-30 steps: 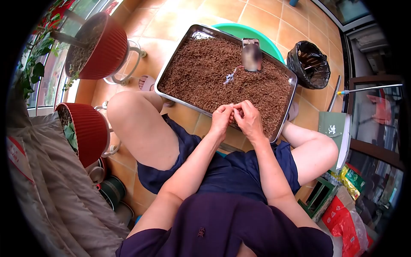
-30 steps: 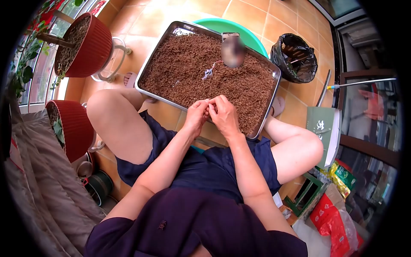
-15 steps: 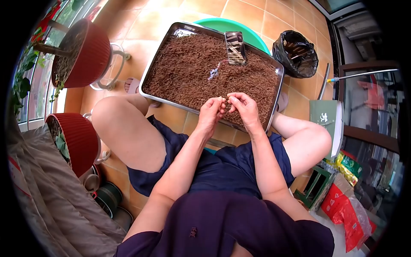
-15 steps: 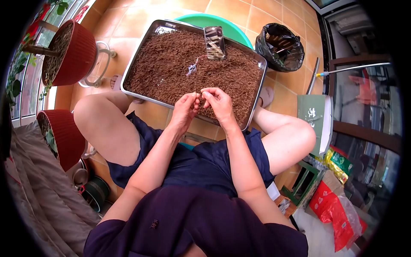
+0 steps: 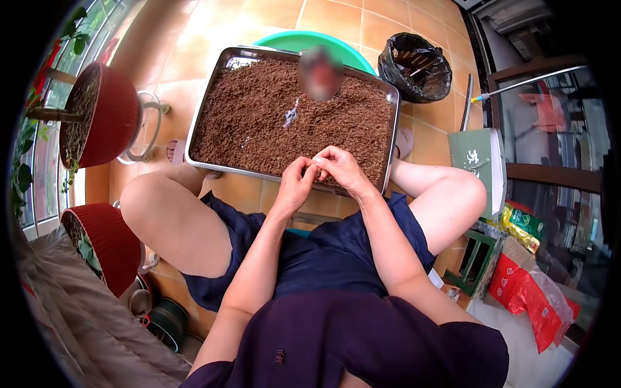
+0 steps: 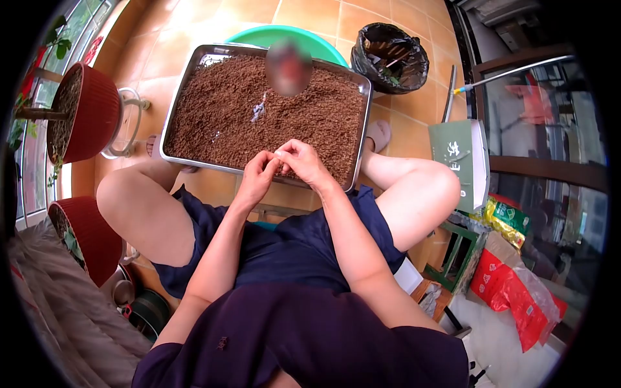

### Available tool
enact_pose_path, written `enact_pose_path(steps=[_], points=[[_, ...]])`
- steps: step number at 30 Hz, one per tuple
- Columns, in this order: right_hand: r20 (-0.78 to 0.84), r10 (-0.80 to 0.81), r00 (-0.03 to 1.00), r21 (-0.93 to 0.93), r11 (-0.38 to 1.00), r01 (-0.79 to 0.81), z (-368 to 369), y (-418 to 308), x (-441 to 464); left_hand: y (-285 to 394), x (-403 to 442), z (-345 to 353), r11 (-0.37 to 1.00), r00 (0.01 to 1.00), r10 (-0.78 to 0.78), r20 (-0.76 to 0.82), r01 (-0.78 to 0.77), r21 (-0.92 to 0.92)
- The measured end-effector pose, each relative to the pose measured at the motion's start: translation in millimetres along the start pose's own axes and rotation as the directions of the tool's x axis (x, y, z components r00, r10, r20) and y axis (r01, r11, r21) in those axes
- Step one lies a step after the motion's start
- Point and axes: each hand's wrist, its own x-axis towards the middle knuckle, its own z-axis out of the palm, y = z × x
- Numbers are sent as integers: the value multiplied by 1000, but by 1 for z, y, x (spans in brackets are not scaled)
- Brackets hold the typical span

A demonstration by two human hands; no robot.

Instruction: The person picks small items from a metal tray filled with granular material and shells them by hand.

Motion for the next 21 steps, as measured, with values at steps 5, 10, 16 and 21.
enact_pose_path(steps=[5,10,16,21], points=[[-14,-11,1000,-87,996,10,-1,5,1,-3,1,1,996,1000,-6,31,8,-84],[-14,-31,999,-62,998,30,-2,11,2,-6,1,5,933,994,-56,93,85,-348],[-118,-59,991,-209,977,33,2,20,3,-12,4,8,944,995,-13,97,44,-328],[-195,-33,980,-1,999,34,-6,23,5,-15,5,3,977,996,-71,56,81,-199]])
